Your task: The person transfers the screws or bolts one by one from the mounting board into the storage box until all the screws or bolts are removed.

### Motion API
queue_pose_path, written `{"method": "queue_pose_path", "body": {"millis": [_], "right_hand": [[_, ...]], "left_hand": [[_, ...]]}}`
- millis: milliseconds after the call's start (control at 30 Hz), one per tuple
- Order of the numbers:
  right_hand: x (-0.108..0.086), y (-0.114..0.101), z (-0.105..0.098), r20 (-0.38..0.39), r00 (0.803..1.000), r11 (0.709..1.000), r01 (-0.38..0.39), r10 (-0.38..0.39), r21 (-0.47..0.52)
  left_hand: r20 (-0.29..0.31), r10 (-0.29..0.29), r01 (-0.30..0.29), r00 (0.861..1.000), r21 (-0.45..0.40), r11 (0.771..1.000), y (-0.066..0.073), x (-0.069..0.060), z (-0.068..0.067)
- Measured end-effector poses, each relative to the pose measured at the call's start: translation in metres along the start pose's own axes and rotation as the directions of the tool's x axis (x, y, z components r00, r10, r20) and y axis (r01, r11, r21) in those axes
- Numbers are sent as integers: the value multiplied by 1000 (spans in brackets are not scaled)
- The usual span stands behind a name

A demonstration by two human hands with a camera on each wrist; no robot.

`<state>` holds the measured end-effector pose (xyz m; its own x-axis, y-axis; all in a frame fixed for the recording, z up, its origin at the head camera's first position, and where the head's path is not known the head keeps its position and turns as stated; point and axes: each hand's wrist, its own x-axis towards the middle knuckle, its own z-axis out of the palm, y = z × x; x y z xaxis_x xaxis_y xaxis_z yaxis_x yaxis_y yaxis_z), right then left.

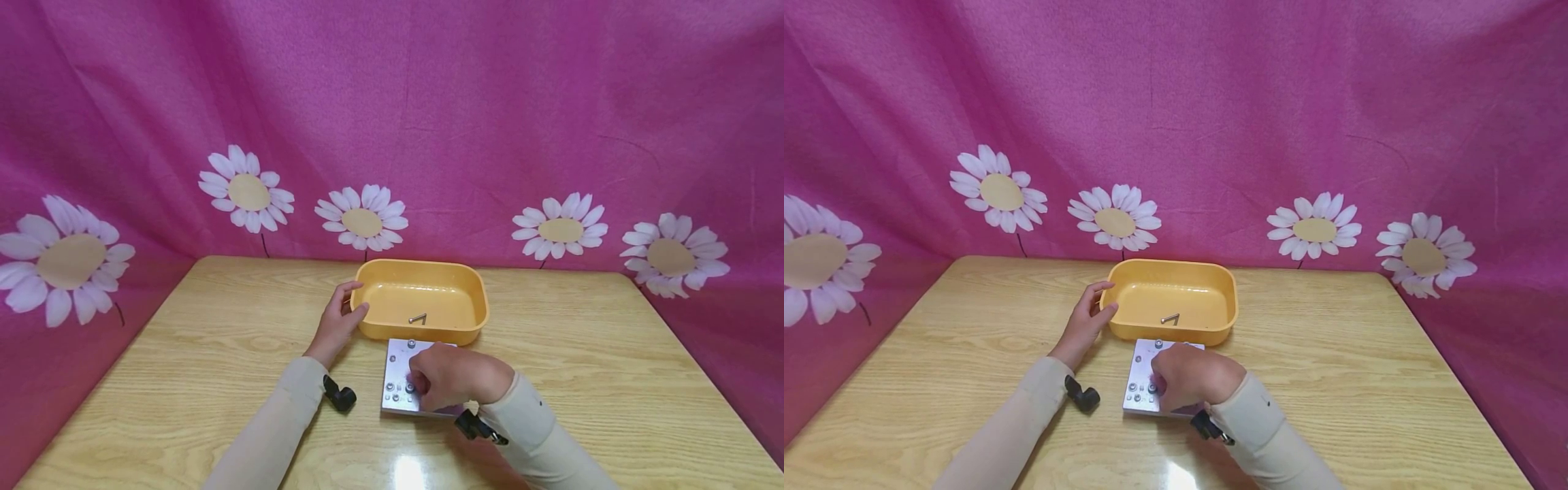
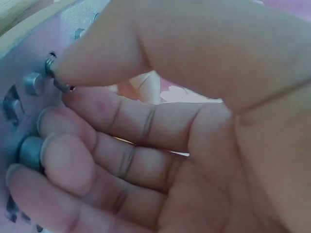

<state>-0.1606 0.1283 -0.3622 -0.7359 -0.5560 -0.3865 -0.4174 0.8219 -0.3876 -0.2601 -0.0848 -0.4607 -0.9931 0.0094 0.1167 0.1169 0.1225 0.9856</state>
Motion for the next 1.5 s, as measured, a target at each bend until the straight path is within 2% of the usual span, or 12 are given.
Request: {"method": "queue_pose_path", "body": {"millis": [367,567,1100,1267,1500], "right_hand": [[-1,-3,1,13,1000,999,-8,9,-39],[-1,-2,1,16,1000,1000,-9,9,-23],[0,-3,1,12,1000,999,7,-6,-49],[0,-3,1,21,1000,998,-11,12,-55],[-3,-4,-1,14,1000,999,18,-18,-43]], "left_hand": [[-3,5,-5,1000,-3,1000,-1,0,-1],[4,10,-10,1000,-7,1000,-1,0,-1],[-4,-13,13,1000,7,1000,-1,0,0],[-8,-14,14,1000,16,1000,-1,0,0],[-7,-17,17,1000,20,1000,-1,1,0]]}}
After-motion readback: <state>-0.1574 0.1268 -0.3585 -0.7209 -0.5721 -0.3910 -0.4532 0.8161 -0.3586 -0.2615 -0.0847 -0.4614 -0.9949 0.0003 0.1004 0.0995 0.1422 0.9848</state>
